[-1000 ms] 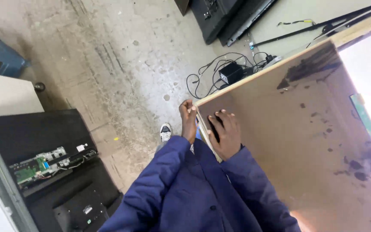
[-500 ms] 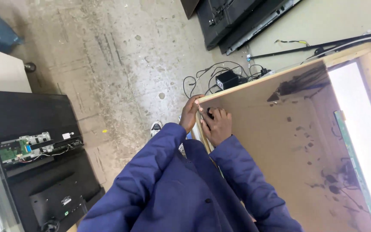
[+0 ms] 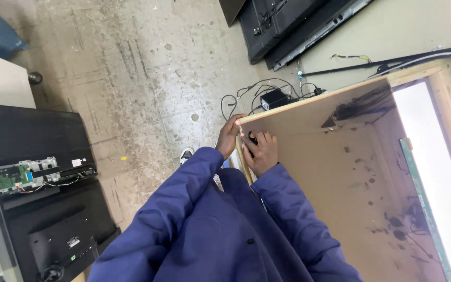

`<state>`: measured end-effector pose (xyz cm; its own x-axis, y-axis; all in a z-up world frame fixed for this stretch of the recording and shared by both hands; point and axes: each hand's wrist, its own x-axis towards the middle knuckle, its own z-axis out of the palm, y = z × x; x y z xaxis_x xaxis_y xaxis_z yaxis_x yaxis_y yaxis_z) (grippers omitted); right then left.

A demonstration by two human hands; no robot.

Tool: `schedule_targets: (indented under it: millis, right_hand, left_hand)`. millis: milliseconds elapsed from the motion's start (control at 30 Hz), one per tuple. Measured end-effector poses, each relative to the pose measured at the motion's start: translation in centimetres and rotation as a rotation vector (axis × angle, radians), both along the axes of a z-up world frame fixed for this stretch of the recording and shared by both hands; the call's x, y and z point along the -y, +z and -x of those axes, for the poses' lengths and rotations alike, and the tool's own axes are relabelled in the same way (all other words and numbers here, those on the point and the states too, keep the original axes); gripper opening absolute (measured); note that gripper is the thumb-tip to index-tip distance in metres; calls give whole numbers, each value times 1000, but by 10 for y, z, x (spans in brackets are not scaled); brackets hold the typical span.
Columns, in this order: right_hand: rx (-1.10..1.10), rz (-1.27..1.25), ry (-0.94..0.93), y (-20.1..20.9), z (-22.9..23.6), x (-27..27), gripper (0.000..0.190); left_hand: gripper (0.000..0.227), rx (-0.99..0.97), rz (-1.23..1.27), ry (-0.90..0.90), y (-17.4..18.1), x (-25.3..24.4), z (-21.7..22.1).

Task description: The person manipulates the edge of a flat screen panel by hand while it is positioned on a workbench, then moves around the workstation and touches the screen surface.

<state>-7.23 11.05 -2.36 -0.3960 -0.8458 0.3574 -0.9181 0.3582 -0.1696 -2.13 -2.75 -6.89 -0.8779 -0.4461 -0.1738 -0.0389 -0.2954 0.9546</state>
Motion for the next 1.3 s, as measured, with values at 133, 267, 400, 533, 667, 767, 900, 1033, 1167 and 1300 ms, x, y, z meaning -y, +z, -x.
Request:
schedule_targets:
  millis: [133,267,400,533,667,767,900,1033,1167,1300]
  right_hand:
    - [24,-24,-28,-2,1,2,34]
    - [21,-10,-22,-4,1,1,35]
    - [15,27,-1,-6,2,-2,32]
    - [42,16,-12,-3,1,0,37]
    - [33,-20,-40,-2,0,2,40]
    - [52,16,-12,-7,2,-1,33]
    - [57,15,9,-6,2,-3,27]
    - [29,1,-31,-8,1,0,39]
    - [23,21,-7,-2,1,0,34]
    - [6,46,26,-8,5,-1,27]
  left_hand:
    - [33,4,-12,9,-1,0,0]
    - [33,6,10,14,4,-2,-1]
    - [33,-7,13,16,3,1,-1]
    - [34,3,-3,-16,-1,2,-1]
    - [33,22,-3,-20,5,-1,-2]
    - [33,20,-16,-28,3,1,-1]
    - [34,39,-16,-28,0,3,1]
    - [34,40,-37,-31,-1,1,0]
    - [34,61,-30,-15,8,0,-1]
    - [34,65,1,-15,14,3,1]
